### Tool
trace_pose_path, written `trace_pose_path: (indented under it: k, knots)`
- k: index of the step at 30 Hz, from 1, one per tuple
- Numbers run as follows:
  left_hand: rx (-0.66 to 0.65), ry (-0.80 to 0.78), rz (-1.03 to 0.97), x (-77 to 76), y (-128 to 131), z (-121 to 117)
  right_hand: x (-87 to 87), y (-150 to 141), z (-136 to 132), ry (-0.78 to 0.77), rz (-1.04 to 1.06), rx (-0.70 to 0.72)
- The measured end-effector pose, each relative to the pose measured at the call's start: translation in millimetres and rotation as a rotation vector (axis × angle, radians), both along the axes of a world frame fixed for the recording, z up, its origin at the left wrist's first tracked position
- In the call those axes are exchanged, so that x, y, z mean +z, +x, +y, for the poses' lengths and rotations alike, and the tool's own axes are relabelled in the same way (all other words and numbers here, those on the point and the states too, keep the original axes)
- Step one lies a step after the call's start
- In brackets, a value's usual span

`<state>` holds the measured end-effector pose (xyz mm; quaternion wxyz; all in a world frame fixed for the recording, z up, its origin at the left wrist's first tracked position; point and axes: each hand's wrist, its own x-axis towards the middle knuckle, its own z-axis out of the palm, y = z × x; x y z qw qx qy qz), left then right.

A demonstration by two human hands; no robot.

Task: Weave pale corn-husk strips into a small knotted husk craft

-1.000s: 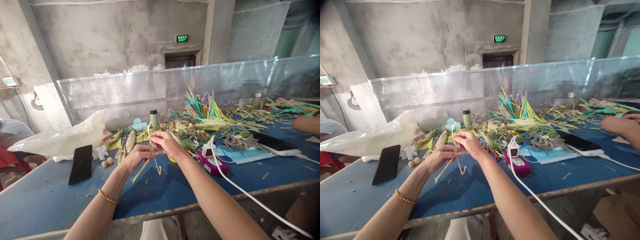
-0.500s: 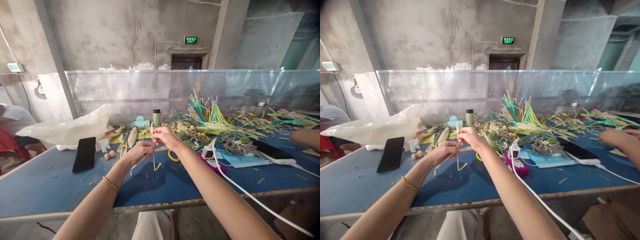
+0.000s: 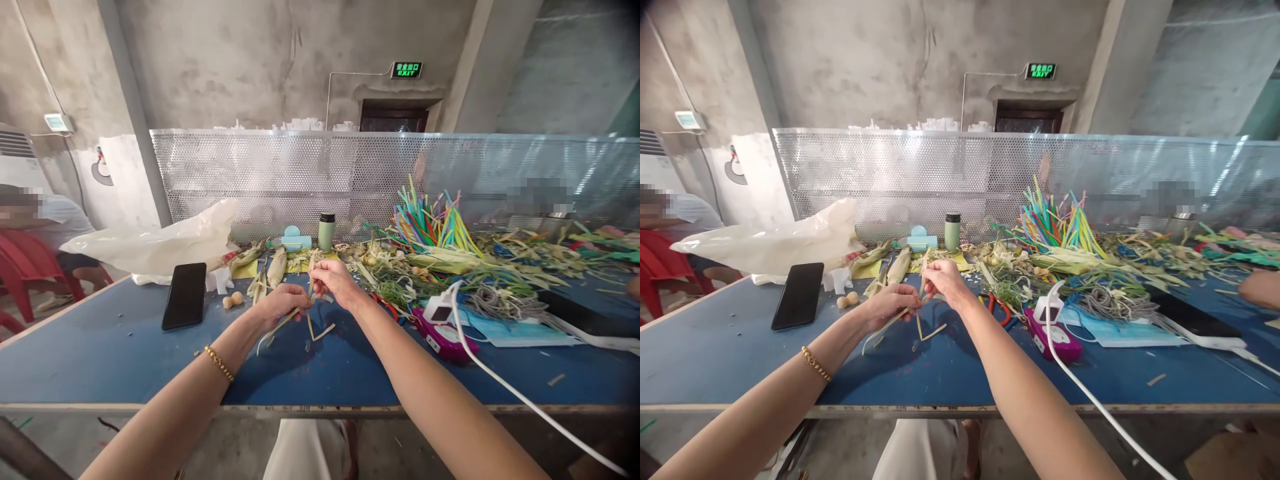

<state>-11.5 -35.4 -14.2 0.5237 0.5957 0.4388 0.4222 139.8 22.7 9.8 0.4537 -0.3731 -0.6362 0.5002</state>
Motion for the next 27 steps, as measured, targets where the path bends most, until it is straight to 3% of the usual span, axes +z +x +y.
trace_pose_path:
  k: [7,12,18,27]
  knots:
    - [-0.005,0.035,-0.005,7.1,16,7,2.4,8,3,0.084,-0.014,-0.172]
    - [-0.046,0.017,-0.135,-2.0,17,6,7.3,15,-4,0.067,-0.046,-0.021]
    - [-0.046,0.009,-0.235,1.4,12,3,7.8,20,-6,0.096,-0.164,0.156]
    - [0.050,0.149,-0.076,-9.3,5,11,9.1,20,-9,0.126,-0.245,0.118]
